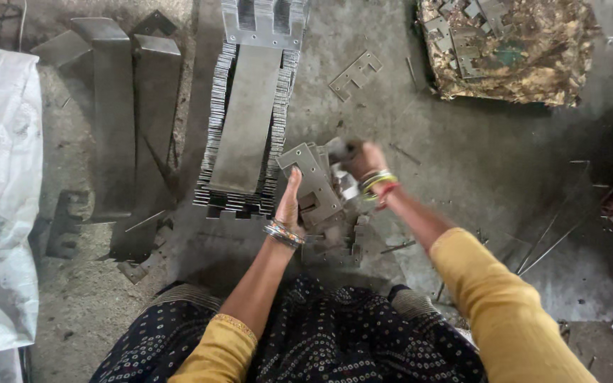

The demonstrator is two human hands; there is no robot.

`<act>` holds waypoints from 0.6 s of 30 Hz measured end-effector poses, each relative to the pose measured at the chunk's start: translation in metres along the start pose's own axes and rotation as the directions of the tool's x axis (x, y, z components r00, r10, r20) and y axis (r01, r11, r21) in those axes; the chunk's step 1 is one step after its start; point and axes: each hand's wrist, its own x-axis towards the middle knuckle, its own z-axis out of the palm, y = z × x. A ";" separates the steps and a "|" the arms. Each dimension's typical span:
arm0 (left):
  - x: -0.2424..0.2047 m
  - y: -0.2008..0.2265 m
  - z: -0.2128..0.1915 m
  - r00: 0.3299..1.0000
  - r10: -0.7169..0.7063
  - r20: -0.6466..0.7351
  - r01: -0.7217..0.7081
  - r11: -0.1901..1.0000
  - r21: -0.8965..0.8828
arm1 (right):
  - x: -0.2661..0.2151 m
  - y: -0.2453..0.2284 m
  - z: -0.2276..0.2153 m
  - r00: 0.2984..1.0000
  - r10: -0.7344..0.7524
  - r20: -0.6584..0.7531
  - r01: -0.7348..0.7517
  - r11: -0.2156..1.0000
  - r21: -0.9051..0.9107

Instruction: The person sits on the floor and uses a small white block to rub and clean the surfaces of small metal parts. They pick up parts from a pile, wipe them, and place them into a stack. The person also moves a large flat board aside to access more parts.

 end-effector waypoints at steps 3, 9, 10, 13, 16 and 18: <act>-0.008 0.004 0.010 0.999 -0.027 0.029 0.024 0.995 0.098 | -0.016 -0.008 -0.075 0.989 0.003 -0.149 0.004 0.999 0.043; 0.001 0.004 0.019 0.977 -0.133 0.167 0.133 0.991 0.015 | -0.103 -0.080 -0.165 0.731 -0.598 -0.328 0.587 0.796 -0.144; 0.006 0.003 0.020 0.970 -0.116 0.215 0.115 0.993 0.014 | -0.111 -0.092 -0.173 0.645 -0.716 -0.267 0.684 0.696 -0.218; 0.022 0.012 0.029 0.936 0.064 0.347 -0.121 0.982 0.143 | -0.120 -0.123 -0.185 0.657 -0.703 -0.273 0.687 0.707 -0.169; 0.042 0.054 0.050 0.858 0.332 0.393 -0.498 0.726 0.475 | -0.104 -0.142 -0.192 0.669 -0.626 -0.400 0.612 0.770 -0.179; 0.044 0.097 0.065 0.832 0.442 0.334 -0.524 0.431 0.735 | -0.083 -0.151 -0.190 0.687 -0.532 -0.495 0.580 0.812 -0.068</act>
